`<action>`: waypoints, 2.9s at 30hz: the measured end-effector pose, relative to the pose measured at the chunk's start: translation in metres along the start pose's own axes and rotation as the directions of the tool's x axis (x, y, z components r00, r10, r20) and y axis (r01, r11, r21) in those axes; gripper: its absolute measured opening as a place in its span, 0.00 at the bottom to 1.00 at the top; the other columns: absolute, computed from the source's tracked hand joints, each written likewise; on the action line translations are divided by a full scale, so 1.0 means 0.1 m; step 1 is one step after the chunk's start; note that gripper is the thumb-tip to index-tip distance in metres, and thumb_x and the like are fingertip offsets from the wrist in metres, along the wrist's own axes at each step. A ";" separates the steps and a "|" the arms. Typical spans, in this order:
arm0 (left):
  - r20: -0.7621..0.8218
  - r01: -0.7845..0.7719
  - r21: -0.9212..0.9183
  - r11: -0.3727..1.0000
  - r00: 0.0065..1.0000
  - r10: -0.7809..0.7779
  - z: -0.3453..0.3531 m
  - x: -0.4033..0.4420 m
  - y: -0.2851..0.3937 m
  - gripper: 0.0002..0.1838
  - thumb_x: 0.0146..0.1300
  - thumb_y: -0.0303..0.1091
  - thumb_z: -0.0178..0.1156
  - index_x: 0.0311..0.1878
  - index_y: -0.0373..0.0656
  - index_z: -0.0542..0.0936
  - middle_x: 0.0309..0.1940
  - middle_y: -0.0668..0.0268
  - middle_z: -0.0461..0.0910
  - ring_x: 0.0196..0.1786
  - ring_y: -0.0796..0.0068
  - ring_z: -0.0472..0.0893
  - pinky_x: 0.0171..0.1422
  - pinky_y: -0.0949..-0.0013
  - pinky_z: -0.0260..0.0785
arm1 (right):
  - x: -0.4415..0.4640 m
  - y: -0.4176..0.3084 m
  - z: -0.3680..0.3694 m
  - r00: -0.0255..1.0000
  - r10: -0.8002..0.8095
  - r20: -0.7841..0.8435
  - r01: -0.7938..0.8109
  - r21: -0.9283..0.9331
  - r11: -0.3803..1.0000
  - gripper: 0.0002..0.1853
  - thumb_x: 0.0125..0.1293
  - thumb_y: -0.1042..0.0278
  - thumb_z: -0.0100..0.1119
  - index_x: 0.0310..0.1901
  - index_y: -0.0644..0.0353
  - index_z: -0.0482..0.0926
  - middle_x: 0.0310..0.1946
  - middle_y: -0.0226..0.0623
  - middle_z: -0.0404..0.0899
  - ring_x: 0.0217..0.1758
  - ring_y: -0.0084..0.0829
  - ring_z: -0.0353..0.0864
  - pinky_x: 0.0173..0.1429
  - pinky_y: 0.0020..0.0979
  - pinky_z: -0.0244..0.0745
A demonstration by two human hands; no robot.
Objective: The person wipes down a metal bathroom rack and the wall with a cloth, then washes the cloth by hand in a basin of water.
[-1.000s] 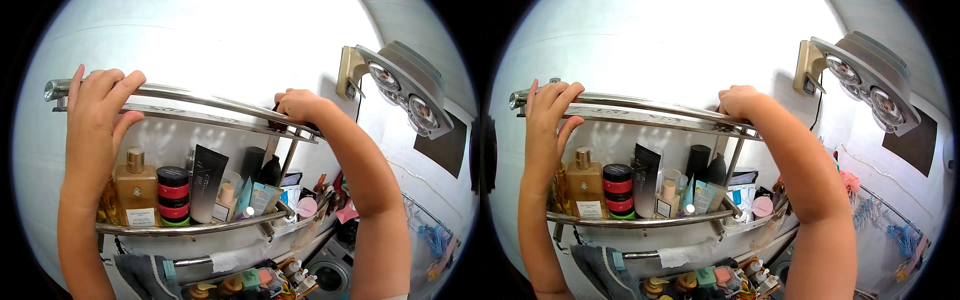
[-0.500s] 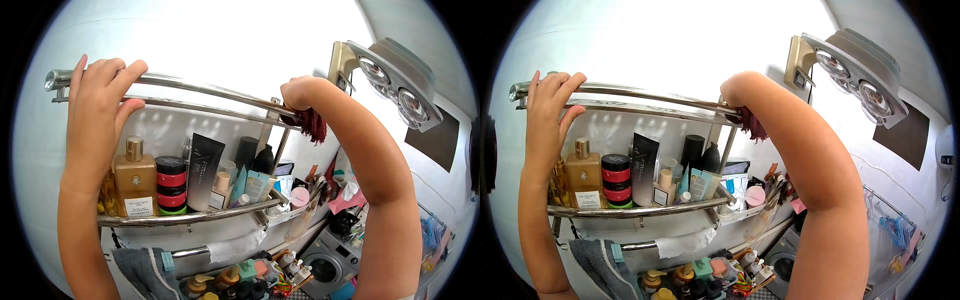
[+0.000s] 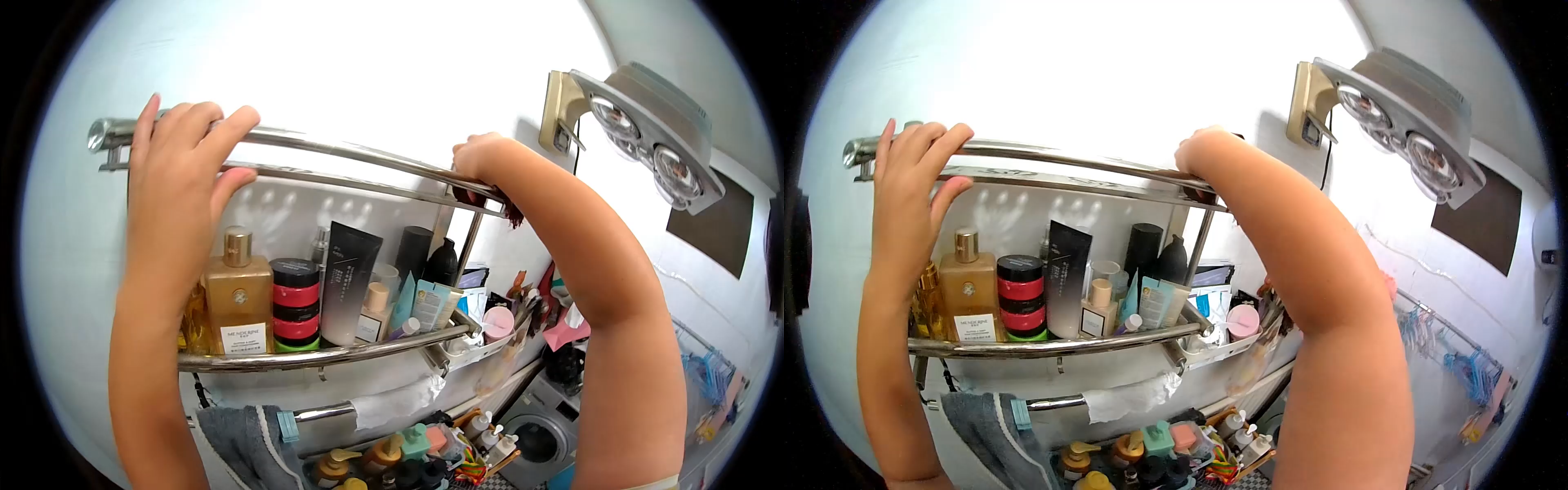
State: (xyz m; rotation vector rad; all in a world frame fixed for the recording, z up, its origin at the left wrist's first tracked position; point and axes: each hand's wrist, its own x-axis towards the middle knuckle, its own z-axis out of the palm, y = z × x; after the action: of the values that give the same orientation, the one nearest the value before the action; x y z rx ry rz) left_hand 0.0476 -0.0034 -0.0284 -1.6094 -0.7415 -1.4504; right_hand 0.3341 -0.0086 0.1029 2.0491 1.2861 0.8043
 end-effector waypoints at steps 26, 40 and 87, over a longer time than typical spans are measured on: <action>0.039 0.026 0.004 1.000 0.999 -0.026 -0.02 0.01 0.02 0.22 0.49 0.30 0.63 0.51 0.45 0.74 0.42 0.64 0.72 0.51 0.65 0.70 0.71 0.54 0.47 | -0.72 0.84 1.57 0.667 0.484 -0.566 0.418 0.822 0.385 0.23 0.48 0.84 0.40 0.35 0.52 0.85 0.37 0.42 0.75 0.46 0.38 0.74 0.53 0.30 0.68; 0.084 0.021 0.070 0.997 0.996 -0.027 -0.04 0.05 0.10 0.20 0.52 0.29 0.62 0.51 0.46 0.73 0.42 0.66 0.72 0.51 0.67 0.70 0.72 0.53 0.45 | -0.30 -0.34 1.94 0.663 0.734 -0.149 0.688 0.508 -0.518 0.17 0.61 0.73 0.51 0.52 0.63 0.74 0.43 0.36 0.77 0.45 0.24 0.74 0.50 0.23 0.68; 0.078 0.003 -0.106 0.994 0.997 0.005 -0.17 0.07 0.02 0.27 0.59 0.28 0.55 0.64 0.52 0.64 0.60 0.66 0.68 0.64 0.67 0.64 0.73 0.55 0.43 | -0.57 -0.31 1.87 0.439 0.877 -0.194 0.847 0.417 -0.331 0.12 0.66 0.67 0.53 0.48 0.62 0.73 0.39 0.31 0.75 0.42 0.21 0.73 0.48 0.22 0.69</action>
State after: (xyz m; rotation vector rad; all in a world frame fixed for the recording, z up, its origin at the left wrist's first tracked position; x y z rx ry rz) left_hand 0.0418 -0.0198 -0.0222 -1.7557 -0.7185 -1.4538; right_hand 0.4358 -0.0793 -0.0510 2.4529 4.3641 0.8371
